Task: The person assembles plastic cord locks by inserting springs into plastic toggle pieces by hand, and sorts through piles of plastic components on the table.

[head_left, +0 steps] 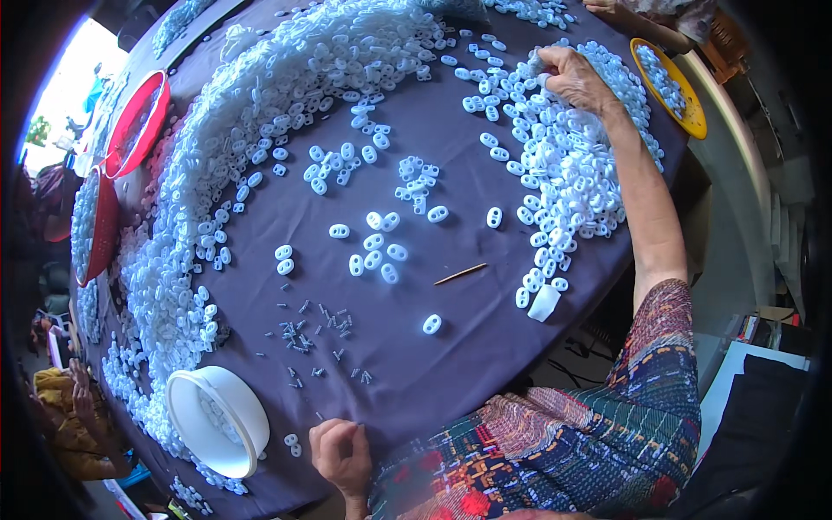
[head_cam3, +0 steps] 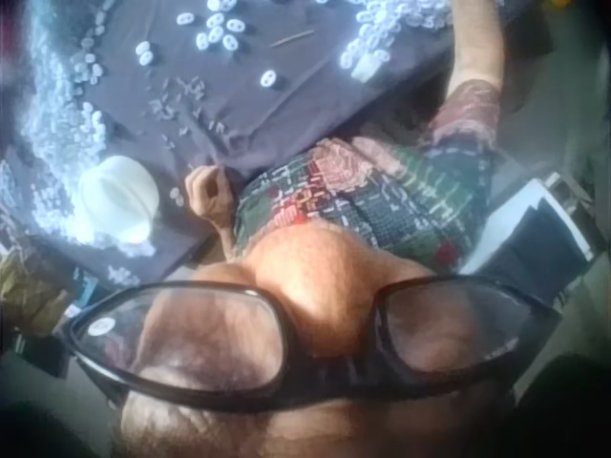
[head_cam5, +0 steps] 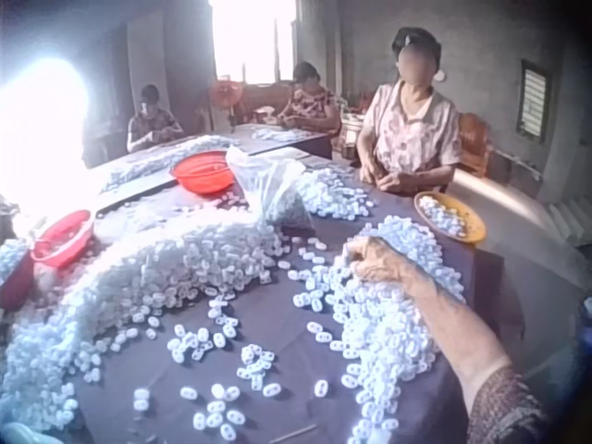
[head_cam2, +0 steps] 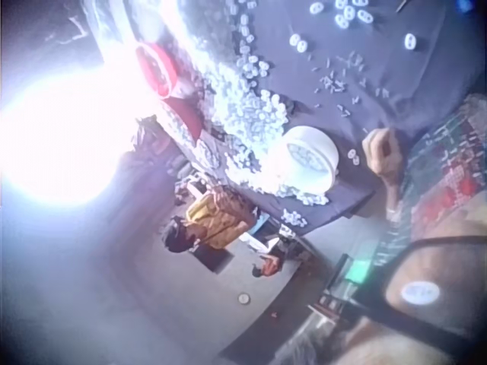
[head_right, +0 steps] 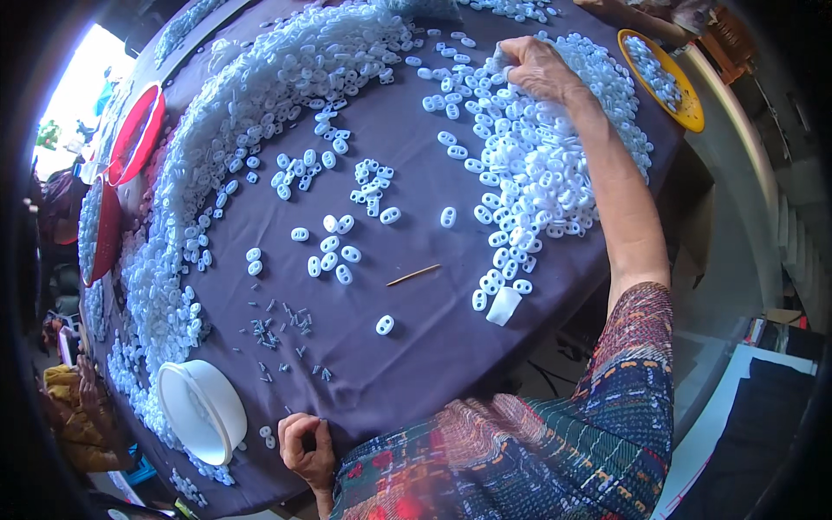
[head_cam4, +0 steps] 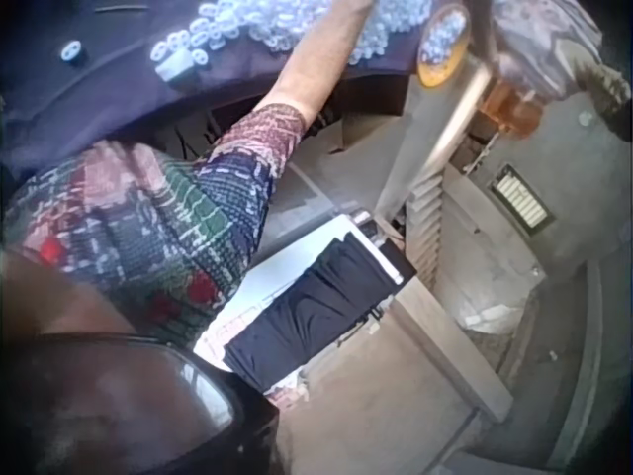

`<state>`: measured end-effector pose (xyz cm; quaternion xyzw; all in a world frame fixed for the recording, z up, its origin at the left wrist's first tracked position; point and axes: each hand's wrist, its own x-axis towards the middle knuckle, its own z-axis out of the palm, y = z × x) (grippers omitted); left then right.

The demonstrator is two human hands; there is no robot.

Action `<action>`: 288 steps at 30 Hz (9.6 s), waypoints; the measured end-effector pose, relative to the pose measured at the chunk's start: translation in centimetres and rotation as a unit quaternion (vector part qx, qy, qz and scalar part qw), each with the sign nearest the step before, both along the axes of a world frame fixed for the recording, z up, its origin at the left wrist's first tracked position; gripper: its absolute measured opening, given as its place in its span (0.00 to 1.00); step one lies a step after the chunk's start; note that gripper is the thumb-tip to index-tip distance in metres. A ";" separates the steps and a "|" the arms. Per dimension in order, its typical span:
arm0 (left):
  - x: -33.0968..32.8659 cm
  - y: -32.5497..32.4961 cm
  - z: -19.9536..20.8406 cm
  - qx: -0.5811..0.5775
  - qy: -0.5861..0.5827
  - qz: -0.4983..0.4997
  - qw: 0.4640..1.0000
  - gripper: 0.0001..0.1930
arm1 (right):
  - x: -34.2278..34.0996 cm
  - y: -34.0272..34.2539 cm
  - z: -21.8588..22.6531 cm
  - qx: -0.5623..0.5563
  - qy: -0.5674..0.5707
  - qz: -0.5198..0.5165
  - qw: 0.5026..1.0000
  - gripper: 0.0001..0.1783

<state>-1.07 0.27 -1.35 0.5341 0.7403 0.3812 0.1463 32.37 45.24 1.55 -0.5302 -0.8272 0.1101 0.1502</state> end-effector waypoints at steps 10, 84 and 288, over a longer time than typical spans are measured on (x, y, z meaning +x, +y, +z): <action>0.1 -0.1 -0.2 0.007 -0.011 0.003 1.000 0.09 | -6.6 -0.6 -2.3 0.173 -0.004 0.137 0.975 0.13; -0.1 -0.1 0.0 0.003 -0.027 0.001 1.000 0.10 | -12.6 -6.3 0.0 -0.233 0.109 0.237 0.937 0.08; 0.2 -1.1 -1.9 0.158 0.018 -0.034 0.987 0.07 | -18.9 -33.4 -4.9 0.088 0.272 0.235 0.929 0.13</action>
